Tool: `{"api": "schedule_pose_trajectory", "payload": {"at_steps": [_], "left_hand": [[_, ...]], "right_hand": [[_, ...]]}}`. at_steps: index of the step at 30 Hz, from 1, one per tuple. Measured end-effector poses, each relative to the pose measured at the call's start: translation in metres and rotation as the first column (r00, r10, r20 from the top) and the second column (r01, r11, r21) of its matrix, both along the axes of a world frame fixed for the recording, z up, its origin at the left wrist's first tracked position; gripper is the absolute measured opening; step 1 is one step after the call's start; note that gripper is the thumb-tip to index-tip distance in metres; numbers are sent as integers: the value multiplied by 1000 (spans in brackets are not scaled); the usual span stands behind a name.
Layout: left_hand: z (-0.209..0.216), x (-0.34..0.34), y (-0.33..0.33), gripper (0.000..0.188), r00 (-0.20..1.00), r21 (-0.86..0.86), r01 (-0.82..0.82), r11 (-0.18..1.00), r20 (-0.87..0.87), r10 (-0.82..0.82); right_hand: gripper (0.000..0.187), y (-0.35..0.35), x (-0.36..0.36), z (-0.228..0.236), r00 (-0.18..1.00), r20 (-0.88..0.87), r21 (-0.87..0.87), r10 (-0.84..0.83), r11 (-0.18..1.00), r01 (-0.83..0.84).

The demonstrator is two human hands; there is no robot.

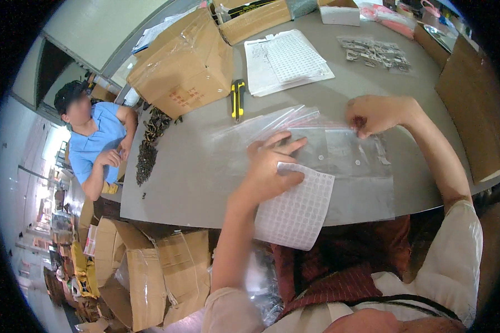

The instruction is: The person packs small items into plastic bags, applies white labels to the bags, and places the filled bags into cardboard boxes.

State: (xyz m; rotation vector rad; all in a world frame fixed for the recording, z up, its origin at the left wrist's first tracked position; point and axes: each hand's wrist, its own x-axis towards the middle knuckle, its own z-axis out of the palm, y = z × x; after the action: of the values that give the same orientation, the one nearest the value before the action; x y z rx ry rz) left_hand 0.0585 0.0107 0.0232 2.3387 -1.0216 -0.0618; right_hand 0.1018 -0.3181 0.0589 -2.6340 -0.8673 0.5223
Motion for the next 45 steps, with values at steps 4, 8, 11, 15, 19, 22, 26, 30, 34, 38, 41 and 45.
{"api": "schedule_pose_trajectory", "payload": {"at_steps": [4,8,11,15,19,22,26,30,34,38,41,45], "left_hand": [[-1,-2,0,15,999,-4,22,1000,-43,-22],[-4,-3,1,15,999,-31,42,999,-26,-43],[-8,-4,-2,14,999,-43,45,998,-19,-46],[-18,6,-1,18,994,-80,82,993,80,-75],[-21,14,-2,25,991,-153,8,988,133,12],[-20,18,-3,28,999,-225,-23,974,21,29],[-43,29,1,41,995,-265,-35,964,82,59],[-35,25,16,41,994,-305,-114,946,-29,110],[-25,19,0,33,990,-256,-128,958,-83,110],[-21,22,-1,30,989,-239,-100,966,-128,70],[-20,17,0,33,979,-287,-109,952,-198,52],[-32,20,15,53,955,-387,-216,896,-274,112]], "right_hand": [[29,-2,8,9,987,-109,59,115,992,-109],[31,6,1,18,980,-188,282,-65,952,117],[32,20,-3,9,994,-65,329,-91,938,108],[31,37,-13,4,904,-333,378,-269,840,389],[28,3,-37,8,923,-106,406,-371,831,380],[25,-61,-59,36,893,197,268,-405,898,348],[21,-126,-113,94,809,272,344,-521,838,424],[24,-178,-150,141,542,485,371,-686,723,583],[33,-353,-167,207,407,519,377,-751,629,680],[30,-426,-168,204,175,855,167,-488,578,799],[33,-427,-149,183,344,713,-112,-611,385,916],[56,-349,-103,174,347,516,287,-783,540,792]]}}
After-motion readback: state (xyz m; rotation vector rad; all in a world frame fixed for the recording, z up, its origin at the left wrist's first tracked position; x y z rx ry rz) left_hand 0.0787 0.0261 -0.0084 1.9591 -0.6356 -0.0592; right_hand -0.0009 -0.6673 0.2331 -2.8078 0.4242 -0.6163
